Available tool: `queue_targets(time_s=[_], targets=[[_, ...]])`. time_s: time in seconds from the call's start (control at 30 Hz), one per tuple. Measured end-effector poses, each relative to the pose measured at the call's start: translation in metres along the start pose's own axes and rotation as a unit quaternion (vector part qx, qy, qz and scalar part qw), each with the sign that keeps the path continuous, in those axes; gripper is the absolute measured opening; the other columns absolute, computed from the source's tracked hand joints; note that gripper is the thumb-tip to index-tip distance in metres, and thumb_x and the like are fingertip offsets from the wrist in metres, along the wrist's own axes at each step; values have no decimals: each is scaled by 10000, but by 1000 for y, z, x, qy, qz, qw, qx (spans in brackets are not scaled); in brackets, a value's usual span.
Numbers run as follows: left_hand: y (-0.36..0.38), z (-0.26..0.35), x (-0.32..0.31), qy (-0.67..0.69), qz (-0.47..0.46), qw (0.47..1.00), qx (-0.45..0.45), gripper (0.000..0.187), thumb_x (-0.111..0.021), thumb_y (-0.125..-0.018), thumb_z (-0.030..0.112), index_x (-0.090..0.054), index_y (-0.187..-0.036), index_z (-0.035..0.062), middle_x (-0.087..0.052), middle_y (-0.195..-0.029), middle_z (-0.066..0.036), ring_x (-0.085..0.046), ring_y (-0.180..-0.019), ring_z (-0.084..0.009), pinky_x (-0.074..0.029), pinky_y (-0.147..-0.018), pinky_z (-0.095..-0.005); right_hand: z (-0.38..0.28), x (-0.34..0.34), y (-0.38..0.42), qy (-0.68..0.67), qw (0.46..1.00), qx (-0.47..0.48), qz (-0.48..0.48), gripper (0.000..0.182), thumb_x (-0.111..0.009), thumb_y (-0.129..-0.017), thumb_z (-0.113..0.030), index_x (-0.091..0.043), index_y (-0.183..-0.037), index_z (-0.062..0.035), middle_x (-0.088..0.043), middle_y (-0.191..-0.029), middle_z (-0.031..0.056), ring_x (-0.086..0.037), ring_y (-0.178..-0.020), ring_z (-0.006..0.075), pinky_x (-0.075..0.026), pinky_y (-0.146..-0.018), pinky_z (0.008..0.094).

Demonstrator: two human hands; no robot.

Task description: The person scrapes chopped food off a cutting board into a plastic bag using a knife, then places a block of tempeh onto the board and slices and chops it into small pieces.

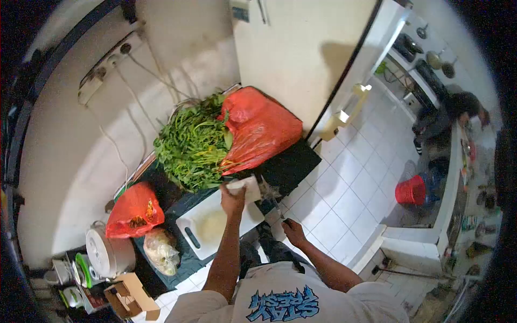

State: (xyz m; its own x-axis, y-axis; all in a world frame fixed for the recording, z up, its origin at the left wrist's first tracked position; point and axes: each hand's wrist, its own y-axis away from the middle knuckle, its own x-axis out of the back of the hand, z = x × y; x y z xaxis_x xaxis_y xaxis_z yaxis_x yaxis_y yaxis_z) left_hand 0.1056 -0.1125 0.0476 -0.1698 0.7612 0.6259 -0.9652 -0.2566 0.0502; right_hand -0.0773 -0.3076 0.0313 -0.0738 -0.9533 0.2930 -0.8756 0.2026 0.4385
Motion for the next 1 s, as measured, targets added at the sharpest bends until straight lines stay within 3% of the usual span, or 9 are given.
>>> queue_targets(time_s=[0.1, 0.13, 0.27, 0.33, 0.37, 0.47, 0.6, 0.97, 1.0], targets=[[20, -62, 31, 8, 60, 996, 65, 662, -740, -777, 368, -402, -1260, 67, -581, -1128, -255, -583, -1018, -433, -476, -846, -461, 0, -24, -16, 37, 996, 25, -75, 346, -542, -945, -320, -593, -1028, 12, -575, -725, 117, -537, -674, 181, -446, -630, 349], [24, -73, 39, 4, 80, 992, 98, 650, -719, -797, 369, -395, -1268, 61, -571, -1134, -266, -579, -1007, -449, -475, -845, -459, -4, -35, -19, 97, 988, 107, -62, 410, -509, -961, -379, -587, -1061, 11, -638, -824, 189, -623, -762, 277, -476, -690, 392], [44, -94, 69, -28, 128, 977, 170, 698, -702, -805, 391, -374, -1328, 64, -514, -1228, -256, -538, -1077, -446, -462, -854, -497, -22, -65, -24, 159, 972, 47, -164, 460, -476, -970, -421, -578, -1101, 8, -655, -943, 235, -642, -891, 360, -482, -769, 423], [50, -92, 80, -248, 115, 947, 170, 752, -704, -791, 404, -356, -1393, 118, -416, -1341, -231, -446, -1195, -420, -411, -915, -539, -18, -81, -24, 180, 969, 75, -150, 492, -454, -974, -449, -572, -1119, 6, -650, -947, 232, -627, -902, 391, -478, -795, 437], [48, -90, 84, -249, 121, 944, 178, 752, -704, -791, 404, -356, -1393, 118, -416, -1341, -231, -446, -1195, -420, -411, -915, -539, -16, -85, -24, 182, 967, 78, -160, 492, -454, -974, -449, -572, -1119, 6, -650, -947, 232, -627, -902, 391, -478, -795, 437], [40, -95, 89, -227, 94, 968, 44, 715, -676, -782, 433, -395, -1402, 215, -366, -1391, -179, -331, -1291, -398, -310, -1016, -554, -18, -93, -17, 181, 959, 69, -206, 498, -454, -974, -456, -575, -1116, 5, -648, -967, 242, -621, -939, 403, -476, -816, 446], [36, -111, 75, -252, 53, 964, -64, 682, -627, -809, 471, -414, -1394, 196, -389, -1366, -174, -344, -1273, -397, -304, -1006, -559, -11, -103, -11, 174, 958, 129, -188, 464, -417, -991, -418, -562, -1089, 11, -633, -970, 270, -596, -925, 462, -473, -795, 511], [37, -117, 70, -260, 40, 965, -9, 673, -586, -792, 574, -484, -1347, 207, -455, -1267, -148, -378, -1219, -354, -303, -962, -560, -43, -101, -3, 246, 947, 95, -183, 511, -386, -995, -423, -544, -1002, 63, -612, -919, 326, -571, -919, 510, -452, -803, 559], [37, -116, 71, -260, 40, 965, -15, 670, -584, -789, 576, -486, -1345, 216, -459, -1265, -140, -377, -1221, -345, -291, -966, -563, -43, -98, -3, 270, 936, 146, -174, 507, -391, -994, -423, -545, -1005, 60, -614, -922, 325, -572, -926, 511, -453, -809, 557]])
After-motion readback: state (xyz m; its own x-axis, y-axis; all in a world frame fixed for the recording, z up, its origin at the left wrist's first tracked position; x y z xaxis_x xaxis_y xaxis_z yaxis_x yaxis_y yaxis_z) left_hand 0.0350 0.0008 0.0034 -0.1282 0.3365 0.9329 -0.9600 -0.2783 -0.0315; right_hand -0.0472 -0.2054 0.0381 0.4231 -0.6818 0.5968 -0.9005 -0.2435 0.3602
